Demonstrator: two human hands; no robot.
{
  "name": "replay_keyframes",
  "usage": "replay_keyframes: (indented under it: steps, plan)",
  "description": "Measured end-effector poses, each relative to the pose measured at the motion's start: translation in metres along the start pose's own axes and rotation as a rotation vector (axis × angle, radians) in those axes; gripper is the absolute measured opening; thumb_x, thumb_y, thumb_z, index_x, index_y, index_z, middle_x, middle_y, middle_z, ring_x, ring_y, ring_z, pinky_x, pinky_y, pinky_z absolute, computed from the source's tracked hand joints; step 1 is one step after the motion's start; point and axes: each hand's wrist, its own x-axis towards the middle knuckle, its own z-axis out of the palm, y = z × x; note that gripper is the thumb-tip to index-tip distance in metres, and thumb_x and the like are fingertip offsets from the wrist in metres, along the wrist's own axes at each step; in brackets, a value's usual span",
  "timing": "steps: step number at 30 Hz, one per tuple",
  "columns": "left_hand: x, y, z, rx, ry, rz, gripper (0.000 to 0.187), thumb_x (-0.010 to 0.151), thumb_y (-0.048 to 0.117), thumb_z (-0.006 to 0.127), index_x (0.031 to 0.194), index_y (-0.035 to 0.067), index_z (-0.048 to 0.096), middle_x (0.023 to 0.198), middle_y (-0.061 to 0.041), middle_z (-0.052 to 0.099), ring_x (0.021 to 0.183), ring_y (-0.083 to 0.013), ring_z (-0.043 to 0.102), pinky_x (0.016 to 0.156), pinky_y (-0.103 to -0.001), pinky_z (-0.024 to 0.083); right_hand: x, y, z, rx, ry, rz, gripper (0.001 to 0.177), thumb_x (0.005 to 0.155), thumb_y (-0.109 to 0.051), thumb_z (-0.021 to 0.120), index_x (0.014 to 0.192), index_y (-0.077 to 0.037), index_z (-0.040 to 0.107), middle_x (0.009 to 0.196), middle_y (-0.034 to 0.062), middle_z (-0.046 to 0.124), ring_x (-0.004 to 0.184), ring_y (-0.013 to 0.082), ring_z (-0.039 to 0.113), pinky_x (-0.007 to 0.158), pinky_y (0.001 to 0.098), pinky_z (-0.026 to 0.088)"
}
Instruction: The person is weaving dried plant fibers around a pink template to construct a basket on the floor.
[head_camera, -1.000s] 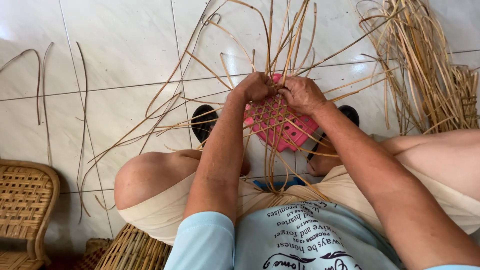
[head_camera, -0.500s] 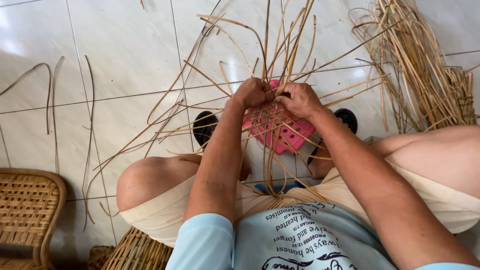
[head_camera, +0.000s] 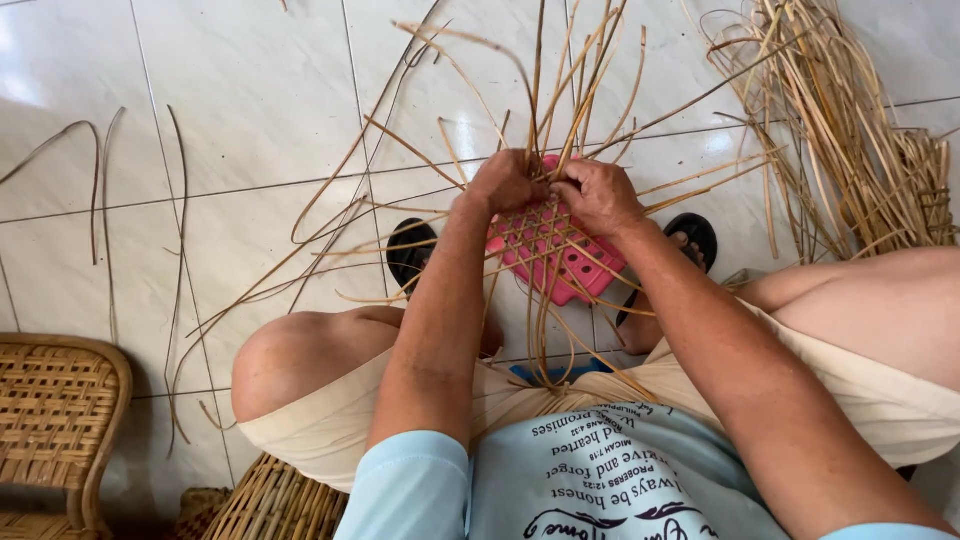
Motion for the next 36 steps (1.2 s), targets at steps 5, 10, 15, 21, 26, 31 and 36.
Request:
replay_keyframes:
  steps: [5,10,15,21,26,31,36]
  plan:
    - [-0.026,0.020,-0.056,0.093,0.034,0.085,0.072,0.081,0.020,0.085,0.147,0.024,0.058,0.137,-0.019,0.066,0.133,-0.0384,0.060,0.111,-0.046,0.050,-0.001,-0.010,-0.002,-0.043,0.078,0.029,0.017,0.096,-0.030,0.076,0.090,-0.015,0.070,0.081,0.0129,0.068,0.086,0.0398,0.070,0.074,0.0497,0.057]
    - [-0.055,0.050,-0.096,0.317,0.164,0.019,0.049,0.082,0.030,0.083,0.129,0.024,0.068,0.125,-0.016,0.069,0.124,-0.0362,0.064,0.103,-0.046,0.053,0.003,-0.003,0.004,-0.099,0.063,0.031,0.020,0.097,-0.035,0.071,0.095,-0.015,0.069,0.085,0.0124,0.067,0.088,0.0394,0.070,0.078,0.0507,0.057]
    - [-0.033,0.065,-0.047,0.302,0.134,0.043,0.034,0.082,0.035,0.078,0.114,0.025,0.077,0.115,-0.012,0.075,0.118,-0.0354,0.069,0.099,-0.048,0.057,0.003,-0.014,0.004,-0.202,0.041,0.048,0.018,0.098,-0.032,0.067,0.100,-0.015,0.067,0.090,0.0121,0.067,0.093,0.0401,0.070,0.083,0.0524,0.058]
    - [-0.008,0.041,-0.002,0.227,0.136,0.040,0.030,0.086,0.044,0.072,0.115,0.035,0.074,0.106,0.001,0.078,0.115,-0.0248,0.071,0.099,-0.040,0.059,0.004,0.003,0.014,-0.188,0.095,0.058,0.011,0.090,-0.029,0.067,0.094,-0.019,0.066,0.087,0.0112,0.066,0.092,0.0410,0.070,0.077,0.0566,0.058]
    - [-0.005,0.023,0.000,0.043,0.241,0.085,0.019,0.081,0.036,0.079,0.095,0.024,0.077,0.093,-0.002,0.078,0.102,-0.0274,0.074,0.090,-0.043,0.059,0.005,0.004,0.017,-0.164,0.147,0.013,0.010,0.086,-0.025,0.072,0.096,-0.026,0.071,0.082,0.0035,0.067,0.088,0.0342,0.072,0.075,0.0503,0.060]
    - [-0.010,0.013,-0.008,-0.093,0.265,0.080,0.016,0.080,0.029,0.081,0.093,0.021,0.078,0.088,-0.006,0.078,0.096,-0.0275,0.076,0.089,-0.042,0.058,0.002,-0.003,0.015,-0.128,0.159,-0.026,0.018,0.084,-0.019,0.074,0.102,-0.020,0.073,0.083,0.0069,0.068,0.089,0.0366,0.071,0.077,0.0516,0.060]
    - [0.002,0.001,-0.006,-0.509,0.172,0.142,0.016,0.082,0.004,0.080,0.096,0.009,0.073,0.080,-0.007,0.077,0.071,-0.0132,0.075,0.065,-0.023,0.062,0.003,-0.006,0.011,-0.157,0.162,-0.066,0.023,0.082,-0.018,0.074,0.105,-0.016,0.073,0.085,0.0114,0.066,0.090,0.0405,0.070,0.079,0.0551,0.059]
